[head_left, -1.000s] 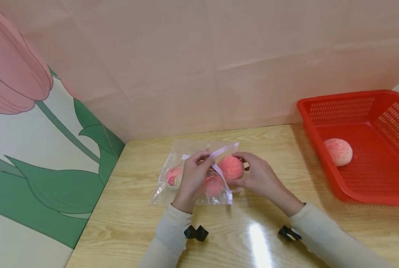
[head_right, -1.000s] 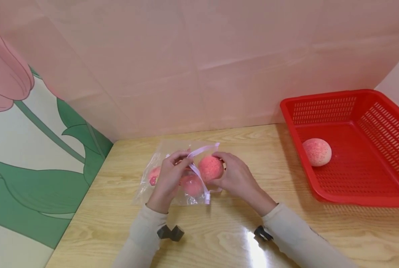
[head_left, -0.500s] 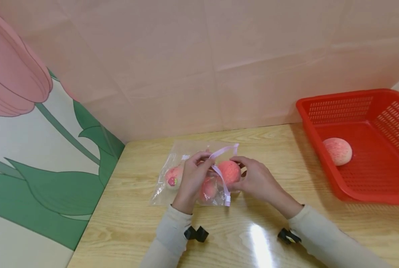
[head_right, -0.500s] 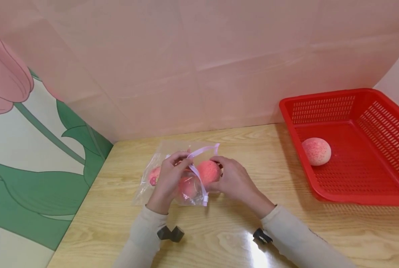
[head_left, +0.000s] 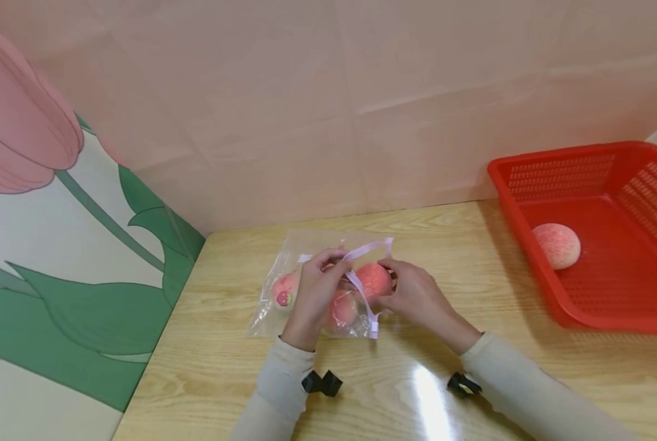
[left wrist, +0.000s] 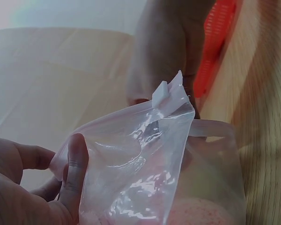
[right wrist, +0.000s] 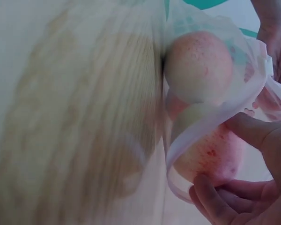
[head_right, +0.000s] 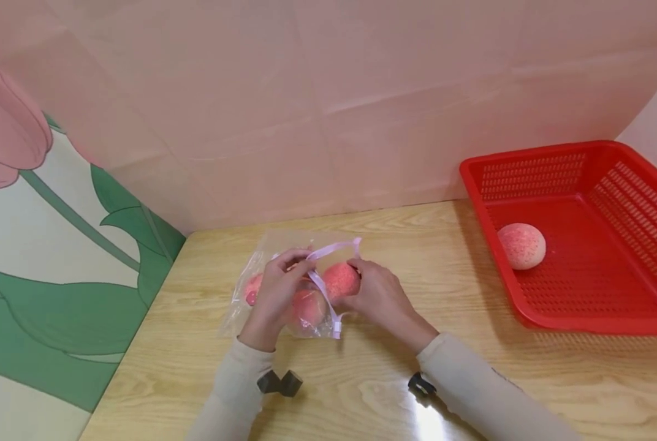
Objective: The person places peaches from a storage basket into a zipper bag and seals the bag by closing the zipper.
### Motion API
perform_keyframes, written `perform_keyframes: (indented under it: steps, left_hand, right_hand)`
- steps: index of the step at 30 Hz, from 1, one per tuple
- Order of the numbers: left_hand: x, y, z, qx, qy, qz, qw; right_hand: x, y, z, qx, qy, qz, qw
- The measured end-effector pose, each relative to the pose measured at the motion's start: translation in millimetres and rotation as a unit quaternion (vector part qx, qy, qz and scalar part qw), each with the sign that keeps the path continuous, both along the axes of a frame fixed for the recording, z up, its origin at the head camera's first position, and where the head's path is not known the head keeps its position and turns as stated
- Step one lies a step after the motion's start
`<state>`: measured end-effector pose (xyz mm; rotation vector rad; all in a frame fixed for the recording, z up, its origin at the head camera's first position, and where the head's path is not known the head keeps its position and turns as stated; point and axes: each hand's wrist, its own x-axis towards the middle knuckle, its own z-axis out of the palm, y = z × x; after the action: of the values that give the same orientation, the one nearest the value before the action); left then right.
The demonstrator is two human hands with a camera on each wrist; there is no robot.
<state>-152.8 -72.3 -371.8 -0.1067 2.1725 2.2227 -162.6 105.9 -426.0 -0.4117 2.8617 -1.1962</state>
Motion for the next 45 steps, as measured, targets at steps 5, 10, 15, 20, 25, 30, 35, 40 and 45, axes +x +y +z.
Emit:
perform_keyframes:
  steps: [5,10,15,20,25,30,35,40,45]
  left_hand:
    - [-0.7,-1.5,0.3,0.008,0.009,0.003,0.9999]
    - [-1.7,-2.4,-1.0,0.014,0.014,0.005,0.9998]
    - [-1.0,-1.4,-1.1,0.017,0.010,0.005,0.9998]
    - [-0.7,-1.3,-1.0,0.021,0.010,0.006,0.9997]
    - [-0.4,-1.0,0.1,0.025,0.009,0.010,0.9996]
    - [-1.3,-1.1,0.0,0.051,0.000,0.014,0.9986]
    - [-0.1,-2.8,2.2,0.066,-0.011,0.017,0.9976]
    - [0.7,-5.8,3.7,0.056,-0.007,0.016,0.9983]
    - [1.2,-5.8,5.3,0.047,-0.006,0.012,0.9988]
  right_hand:
    - [0.4,3.9,-0.2,0.019,-0.007,0.018,1.000]
    - [2.0,6.3,1.0,0.026,-0.001,0.024,0.999]
    - [0.7,4.4,-0.7,0.028,0.010,-0.002,1.000]
    - [-3.3,-5.4,-1.9,0.018,0.005,-0.007,1.000]
    - [-3.1,-11.5,-3.6,-0.012,-0.032,0.015,0.999]
    - [-1.8,-10.6,-5.3,-0.027,-0.045,0.054,0.997]
    - [1.8,-5.1,-4.6,-0.046,-0.039,0.087,0.994]
    - [8.9,8.4,4.1,-0.056,-0.036,0.083,0.994]
    - [15.1,30.8,20.1,-0.063,-0.019,0.076,0.995]
